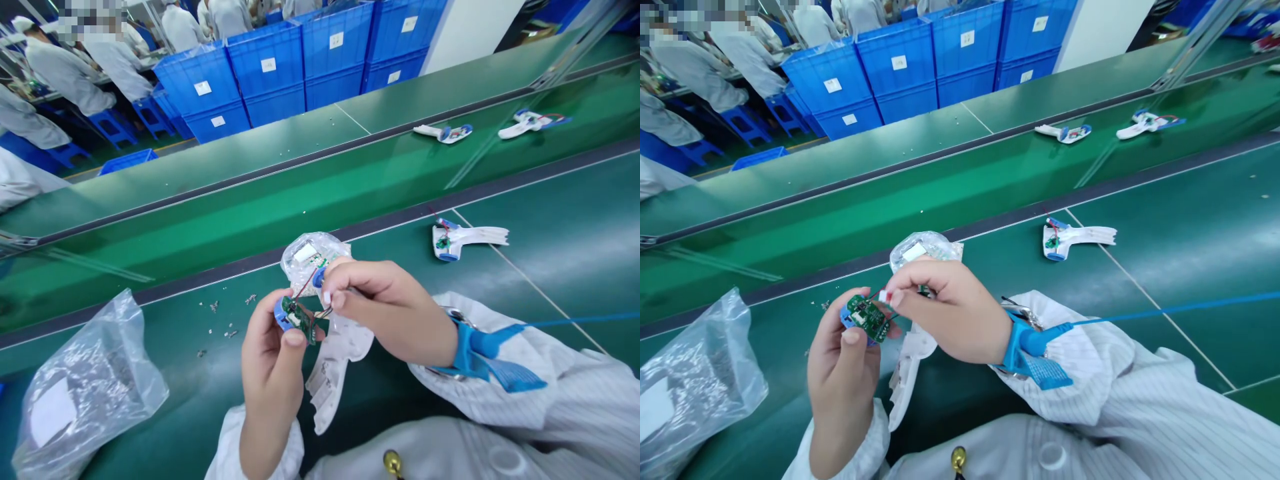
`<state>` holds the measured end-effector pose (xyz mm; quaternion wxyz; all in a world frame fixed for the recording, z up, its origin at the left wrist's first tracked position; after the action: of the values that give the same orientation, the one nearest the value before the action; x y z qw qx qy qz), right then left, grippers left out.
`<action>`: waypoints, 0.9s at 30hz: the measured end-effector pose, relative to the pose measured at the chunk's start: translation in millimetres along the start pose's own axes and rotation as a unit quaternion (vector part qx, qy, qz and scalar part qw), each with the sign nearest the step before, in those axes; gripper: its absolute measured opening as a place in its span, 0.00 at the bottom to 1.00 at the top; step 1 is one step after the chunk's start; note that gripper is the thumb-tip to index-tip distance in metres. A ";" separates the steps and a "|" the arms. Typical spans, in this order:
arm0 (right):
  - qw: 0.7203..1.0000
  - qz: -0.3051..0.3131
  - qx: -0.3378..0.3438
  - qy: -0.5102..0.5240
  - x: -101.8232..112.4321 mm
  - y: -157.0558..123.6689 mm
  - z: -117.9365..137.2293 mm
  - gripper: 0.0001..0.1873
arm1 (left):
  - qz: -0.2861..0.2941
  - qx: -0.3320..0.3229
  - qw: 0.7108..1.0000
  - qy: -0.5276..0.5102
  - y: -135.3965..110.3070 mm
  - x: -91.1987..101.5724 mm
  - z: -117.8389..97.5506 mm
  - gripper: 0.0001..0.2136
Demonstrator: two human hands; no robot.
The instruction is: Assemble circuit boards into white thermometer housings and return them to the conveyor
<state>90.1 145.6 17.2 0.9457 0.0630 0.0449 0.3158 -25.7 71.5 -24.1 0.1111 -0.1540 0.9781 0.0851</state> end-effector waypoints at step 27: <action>0.954 0.089 0.120 -0.259 -13.7 -4.1 25.6 0.11 | 0.073 -0.121 0.942 0.305 -8.8 -6.5 -25.7 0.17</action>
<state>84.7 131.7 42.5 0.8783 0.2596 -0.1699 0.3638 -21.8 59.9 1.0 -0.2186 -0.1134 0.9559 0.1598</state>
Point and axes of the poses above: each hand's wrist, its own y-axis towards the middle knuckle, its own x-axis out of the back of the hand, z = x × y, the point moved 6 cm from there along y, towards the middle knuckle, and after that the axes turned 2 degrees about -x, right-handed, at the moved point
